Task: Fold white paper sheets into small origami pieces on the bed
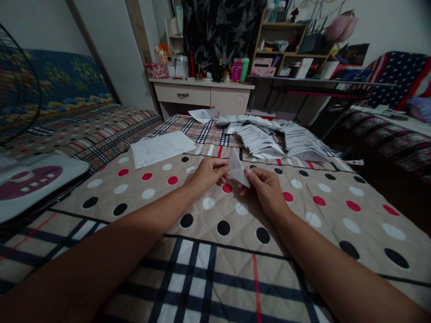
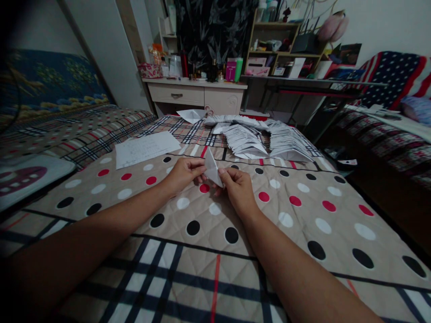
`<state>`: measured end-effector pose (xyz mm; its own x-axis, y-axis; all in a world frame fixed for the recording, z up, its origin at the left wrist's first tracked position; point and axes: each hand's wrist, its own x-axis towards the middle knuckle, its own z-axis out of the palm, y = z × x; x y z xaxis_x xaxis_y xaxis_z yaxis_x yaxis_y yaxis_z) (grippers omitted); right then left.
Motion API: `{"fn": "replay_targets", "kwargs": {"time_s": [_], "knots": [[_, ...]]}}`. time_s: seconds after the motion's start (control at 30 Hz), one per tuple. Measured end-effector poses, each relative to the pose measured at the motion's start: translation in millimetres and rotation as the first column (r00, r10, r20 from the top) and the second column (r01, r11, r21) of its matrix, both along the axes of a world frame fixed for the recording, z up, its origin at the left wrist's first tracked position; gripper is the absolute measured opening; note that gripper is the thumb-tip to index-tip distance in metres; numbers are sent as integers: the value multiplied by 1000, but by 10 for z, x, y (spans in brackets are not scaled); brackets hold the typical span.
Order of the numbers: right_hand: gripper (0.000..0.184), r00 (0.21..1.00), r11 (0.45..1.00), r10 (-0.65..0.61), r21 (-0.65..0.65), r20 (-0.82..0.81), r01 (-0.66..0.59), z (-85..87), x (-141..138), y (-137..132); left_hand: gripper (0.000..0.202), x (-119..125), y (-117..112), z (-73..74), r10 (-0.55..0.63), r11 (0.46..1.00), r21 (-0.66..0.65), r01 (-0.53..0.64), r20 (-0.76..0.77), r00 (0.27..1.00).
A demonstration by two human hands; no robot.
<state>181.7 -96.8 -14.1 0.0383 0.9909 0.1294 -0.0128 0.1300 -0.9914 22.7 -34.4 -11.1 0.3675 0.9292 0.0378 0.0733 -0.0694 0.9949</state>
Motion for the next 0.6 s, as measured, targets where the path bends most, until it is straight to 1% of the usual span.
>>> {"fn": "replay_targets", "kwargs": {"time_s": [0.27, 0.37, 0.43, 0.5, 0.57, 0.6], "knots": [[26, 993, 997, 65, -43, -95, -69, -29, 25, 22, 22, 12, 6, -11, -13, 1000, -8, 13, -2, 1000], [25, 992, 995, 83, -44, -96, -88, -32, 27, 18, 25, 12, 2, -4, 2, 1000, -10, -2, -1, 1000], [20, 995, 997, 53, -50, -83, -58, -22, 18, 15, 26, 16, -2, -2, 8, 1000, -6, -8, -7, 1000], [14, 999, 999, -7, -52, -48, 4, -13, 3, 20, 26, 26, -9, -8, 3, 1000, 0, -3, -28, 1000], [12, 999, 998, -39, -40, -2, 39, -15, -12, 35, 26, 42, -25, -18, -25, 1000, 10, 25, -60, 998], [13, 999, 999, -36, -25, 17, 36, -23, -17, 46, 28, 50, -37, -23, -49, 998, 23, 51, -77, 996]]}}
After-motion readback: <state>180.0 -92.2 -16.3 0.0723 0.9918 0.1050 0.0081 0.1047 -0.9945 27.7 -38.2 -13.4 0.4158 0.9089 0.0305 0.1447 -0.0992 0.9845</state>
